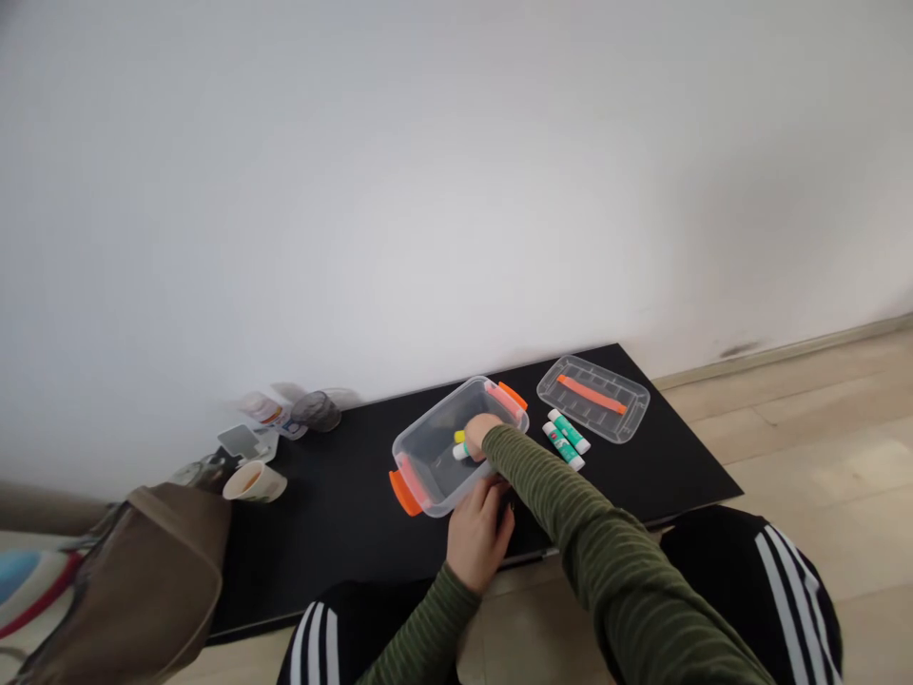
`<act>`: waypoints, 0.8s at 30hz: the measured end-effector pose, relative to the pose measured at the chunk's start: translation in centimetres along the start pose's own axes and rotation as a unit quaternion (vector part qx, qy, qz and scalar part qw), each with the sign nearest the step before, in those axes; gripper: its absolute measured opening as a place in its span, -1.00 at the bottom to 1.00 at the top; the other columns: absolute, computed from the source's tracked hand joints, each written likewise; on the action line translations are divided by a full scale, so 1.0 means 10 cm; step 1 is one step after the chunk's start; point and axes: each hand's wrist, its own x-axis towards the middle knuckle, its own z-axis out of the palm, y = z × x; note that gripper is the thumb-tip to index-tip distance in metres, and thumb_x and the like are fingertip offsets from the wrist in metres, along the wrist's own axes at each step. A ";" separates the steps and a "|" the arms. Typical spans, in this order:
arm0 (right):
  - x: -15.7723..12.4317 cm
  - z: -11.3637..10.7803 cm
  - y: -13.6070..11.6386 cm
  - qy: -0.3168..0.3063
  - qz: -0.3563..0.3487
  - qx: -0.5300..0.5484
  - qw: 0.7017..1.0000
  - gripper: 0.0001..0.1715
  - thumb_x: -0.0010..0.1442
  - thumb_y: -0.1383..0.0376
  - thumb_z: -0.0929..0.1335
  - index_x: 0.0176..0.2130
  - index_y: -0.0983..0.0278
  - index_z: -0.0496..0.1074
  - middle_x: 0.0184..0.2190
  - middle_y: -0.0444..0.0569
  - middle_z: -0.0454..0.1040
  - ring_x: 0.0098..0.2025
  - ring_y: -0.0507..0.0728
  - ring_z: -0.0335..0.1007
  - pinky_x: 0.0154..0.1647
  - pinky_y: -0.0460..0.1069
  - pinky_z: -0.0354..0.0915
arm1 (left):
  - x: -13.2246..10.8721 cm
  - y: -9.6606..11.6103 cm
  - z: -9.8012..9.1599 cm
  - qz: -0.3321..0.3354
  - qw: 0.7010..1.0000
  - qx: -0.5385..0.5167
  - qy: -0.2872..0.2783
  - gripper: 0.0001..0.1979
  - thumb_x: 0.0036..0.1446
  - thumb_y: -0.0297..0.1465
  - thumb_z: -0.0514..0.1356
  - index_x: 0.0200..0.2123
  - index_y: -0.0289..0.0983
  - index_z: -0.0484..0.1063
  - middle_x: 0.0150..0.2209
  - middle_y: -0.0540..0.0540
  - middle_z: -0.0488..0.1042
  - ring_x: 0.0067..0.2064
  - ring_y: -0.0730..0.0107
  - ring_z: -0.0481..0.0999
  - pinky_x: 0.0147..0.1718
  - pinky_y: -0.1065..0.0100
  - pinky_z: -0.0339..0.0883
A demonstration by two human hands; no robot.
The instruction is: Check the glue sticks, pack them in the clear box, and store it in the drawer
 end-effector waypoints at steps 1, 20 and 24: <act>-0.07 -0.06 -0.02 0.013 -0.009 -0.006 1.000 -0.65 -0.04 0.34 0.45 -0.19 0.42 0.49 -0.35 0.07 0.56 -0.28 0.23 0.52 -0.20 0.11 0.40 | 0.01 0.01 0.00 -0.020 0.999 -0.043 0.004 -0.66 0.23 -0.41 0.01 0.06 -0.20 0.34 0.02 -0.20 0.44 0.04 0.16 0.45 0.01 0.13 0.37; -1.97 0.68 0.87 0.068 -0.026 -0.037 0.997 -0.60 0.02 0.41 0.33 -0.10 0.23 0.23 -0.12 0.08 0.40 -0.10 0.24 0.34 -0.37 -0.03 0.24 | -0.03 0.36 0.22 -0.194 0.953 -0.231 -0.016 -0.69 0.30 -0.13 -0.06 -0.20 -0.24 0.27 -0.52 0.04 0.35 -0.49 0.41 0.38 -0.47 0.44 0.15; -1.96 0.60 1.45 0.110 0.066 0.006 0.992 -0.69 0.08 0.36 0.31 -0.13 0.21 0.25 -0.18 0.08 0.44 -0.16 0.23 0.39 -0.36 -0.03 0.18 | -0.02 0.26 0.27 -0.247 0.960 -0.130 0.013 -0.66 0.36 -0.15 -0.20 -0.21 -0.22 0.23 -0.58 0.08 0.31 -0.55 0.41 0.36 -0.52 0.46 0.10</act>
